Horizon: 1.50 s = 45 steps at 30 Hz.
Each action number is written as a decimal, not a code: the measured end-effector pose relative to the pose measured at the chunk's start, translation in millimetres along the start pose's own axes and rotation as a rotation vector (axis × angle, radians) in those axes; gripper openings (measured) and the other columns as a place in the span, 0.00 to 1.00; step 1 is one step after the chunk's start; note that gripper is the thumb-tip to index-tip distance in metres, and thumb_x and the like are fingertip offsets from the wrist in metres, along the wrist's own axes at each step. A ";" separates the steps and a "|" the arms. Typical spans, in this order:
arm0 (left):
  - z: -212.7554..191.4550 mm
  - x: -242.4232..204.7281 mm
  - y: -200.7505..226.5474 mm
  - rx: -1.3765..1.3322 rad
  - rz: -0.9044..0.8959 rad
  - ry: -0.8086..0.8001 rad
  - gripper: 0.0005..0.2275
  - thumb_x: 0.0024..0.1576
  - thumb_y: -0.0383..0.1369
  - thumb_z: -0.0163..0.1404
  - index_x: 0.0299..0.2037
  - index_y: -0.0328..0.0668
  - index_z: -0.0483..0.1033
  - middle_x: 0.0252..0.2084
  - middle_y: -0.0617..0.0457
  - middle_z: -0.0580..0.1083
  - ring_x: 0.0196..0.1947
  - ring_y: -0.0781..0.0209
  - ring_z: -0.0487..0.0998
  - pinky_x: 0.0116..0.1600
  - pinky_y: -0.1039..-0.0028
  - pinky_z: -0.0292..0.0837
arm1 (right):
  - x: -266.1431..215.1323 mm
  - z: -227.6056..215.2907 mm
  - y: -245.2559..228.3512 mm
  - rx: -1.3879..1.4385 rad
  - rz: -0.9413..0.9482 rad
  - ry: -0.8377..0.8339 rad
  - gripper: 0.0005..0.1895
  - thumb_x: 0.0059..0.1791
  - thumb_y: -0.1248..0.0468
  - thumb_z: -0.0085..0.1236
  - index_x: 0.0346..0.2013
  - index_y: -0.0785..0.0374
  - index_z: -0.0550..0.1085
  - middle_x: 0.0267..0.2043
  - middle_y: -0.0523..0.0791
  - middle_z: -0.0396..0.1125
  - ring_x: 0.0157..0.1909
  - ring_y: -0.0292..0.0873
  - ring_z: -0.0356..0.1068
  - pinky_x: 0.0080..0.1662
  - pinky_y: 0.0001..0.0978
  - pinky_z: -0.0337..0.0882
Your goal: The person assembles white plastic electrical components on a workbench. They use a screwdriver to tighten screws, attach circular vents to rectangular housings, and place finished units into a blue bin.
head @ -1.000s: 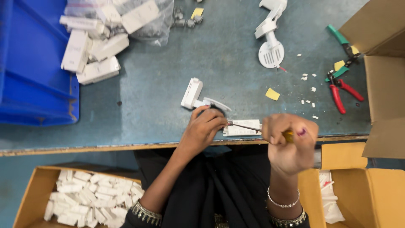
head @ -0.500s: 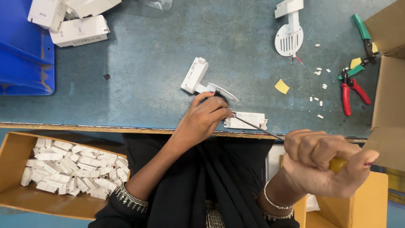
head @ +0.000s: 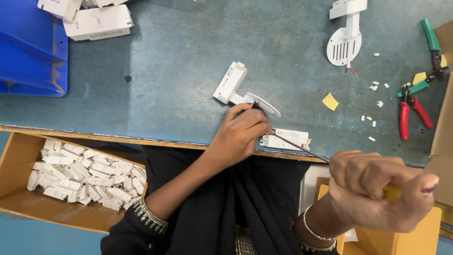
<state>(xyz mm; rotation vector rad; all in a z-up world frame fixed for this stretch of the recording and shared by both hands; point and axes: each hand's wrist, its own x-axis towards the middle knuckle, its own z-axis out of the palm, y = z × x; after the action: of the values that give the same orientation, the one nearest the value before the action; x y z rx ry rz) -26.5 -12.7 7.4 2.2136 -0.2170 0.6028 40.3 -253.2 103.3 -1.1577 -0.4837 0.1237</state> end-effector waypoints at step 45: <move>12.1 -5.8 -2.3 -0.078 0.104 -0.020 0.09 0.56 0.19 0.51 0.46 0.35 0.76 0.48 0.48 0.76 0.56 0.53 0.75 0.75 0.57 0.59 | 9.5 -11.8 -3.1 0.037 -0.010 -0.073 0.29 0.58 0.51 0.33 0.15 0.55 0.43 0.12 0.36 0.33 0.14 0.33 0.29 0.18 0.28 0.38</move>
<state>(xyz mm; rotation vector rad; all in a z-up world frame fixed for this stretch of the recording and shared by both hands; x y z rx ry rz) -26.5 -20.6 -3.7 2.1442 -0.3619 0.6186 53.4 -261.2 105.3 -1.1174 -0.5502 0.1657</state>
